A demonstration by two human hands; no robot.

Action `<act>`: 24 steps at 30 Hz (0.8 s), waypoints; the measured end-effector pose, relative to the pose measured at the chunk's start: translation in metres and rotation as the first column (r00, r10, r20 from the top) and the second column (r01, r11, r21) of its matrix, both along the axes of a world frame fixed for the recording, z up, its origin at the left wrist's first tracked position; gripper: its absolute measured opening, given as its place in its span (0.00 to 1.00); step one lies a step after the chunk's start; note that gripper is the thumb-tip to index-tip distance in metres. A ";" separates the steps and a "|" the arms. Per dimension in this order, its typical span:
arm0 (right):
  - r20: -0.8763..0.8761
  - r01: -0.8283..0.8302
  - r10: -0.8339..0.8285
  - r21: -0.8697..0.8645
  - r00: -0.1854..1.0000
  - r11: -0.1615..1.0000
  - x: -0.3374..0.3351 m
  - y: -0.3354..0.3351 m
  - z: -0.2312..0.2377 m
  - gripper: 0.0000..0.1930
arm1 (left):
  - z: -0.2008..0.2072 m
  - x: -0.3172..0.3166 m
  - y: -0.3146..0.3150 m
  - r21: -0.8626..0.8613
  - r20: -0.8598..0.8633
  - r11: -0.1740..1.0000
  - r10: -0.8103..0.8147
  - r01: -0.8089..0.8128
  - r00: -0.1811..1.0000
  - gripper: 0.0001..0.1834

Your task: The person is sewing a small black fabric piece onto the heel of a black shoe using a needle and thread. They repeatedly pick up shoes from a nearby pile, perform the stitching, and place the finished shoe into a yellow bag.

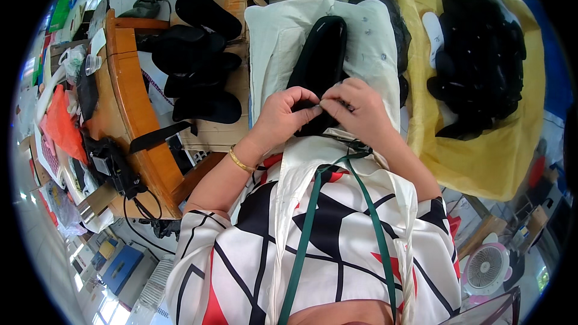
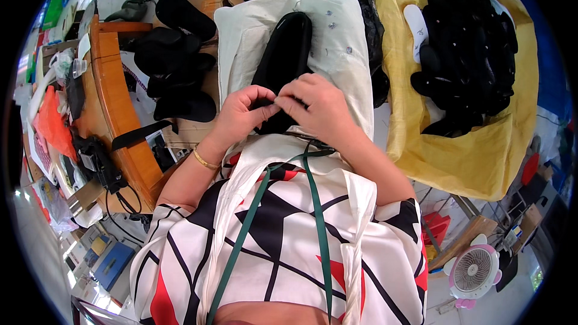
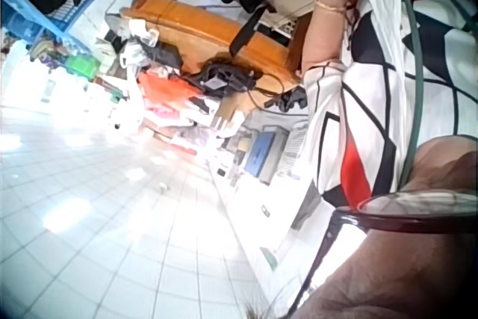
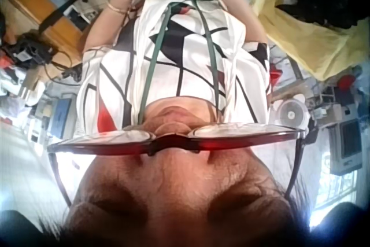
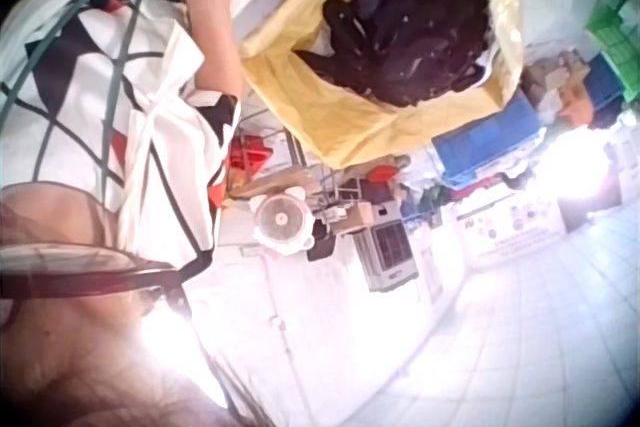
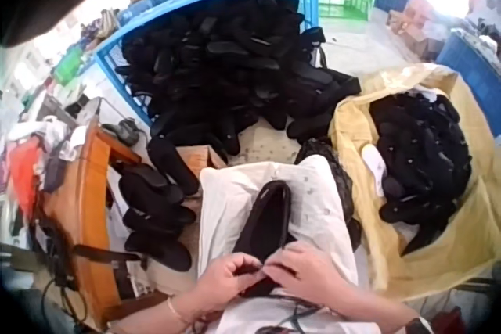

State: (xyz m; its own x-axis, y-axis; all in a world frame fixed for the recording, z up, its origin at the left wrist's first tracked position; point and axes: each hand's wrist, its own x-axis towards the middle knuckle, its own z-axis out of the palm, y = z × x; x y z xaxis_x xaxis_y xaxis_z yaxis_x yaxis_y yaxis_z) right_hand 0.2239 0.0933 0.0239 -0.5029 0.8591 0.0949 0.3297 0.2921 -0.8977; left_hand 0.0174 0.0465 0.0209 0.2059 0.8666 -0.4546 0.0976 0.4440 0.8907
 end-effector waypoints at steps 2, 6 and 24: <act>0.098 -0.031 0.013 0.185 0.995 0.982 -0.005 -0.002 0.003 0.03 | 0.002 0.000 0.000 0.032 -0.034 0.999 -0.020 0.021 0.999 0.08; 0.083 -0.036 -0.001 0.450 0.997 0.892 -0.014 -0.009 -0.005 0.06 | -0.001 -0.001 -0.003 0.031 -0.051 0.999 -0.032 0.034 0.998 0.08; -0.539 -0.265 -0.156 -0.621 0.828 0.738 0.023 -0.033 0.022 0.09 | 0.003 -0.009 -0.021 0.587 -0.507 0.734 0.004 0.342 0.862 0.19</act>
State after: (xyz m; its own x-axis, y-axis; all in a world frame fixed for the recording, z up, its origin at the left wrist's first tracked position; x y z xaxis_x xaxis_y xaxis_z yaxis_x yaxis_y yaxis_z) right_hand 0.2466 0.0606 0.0460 -0.5969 0.7748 -0.2085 -0.2484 -0.4255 -0.8702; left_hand 0.0079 0.0255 0.0239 0.3033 0.9457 0.1171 0.5696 -0.2784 0.7733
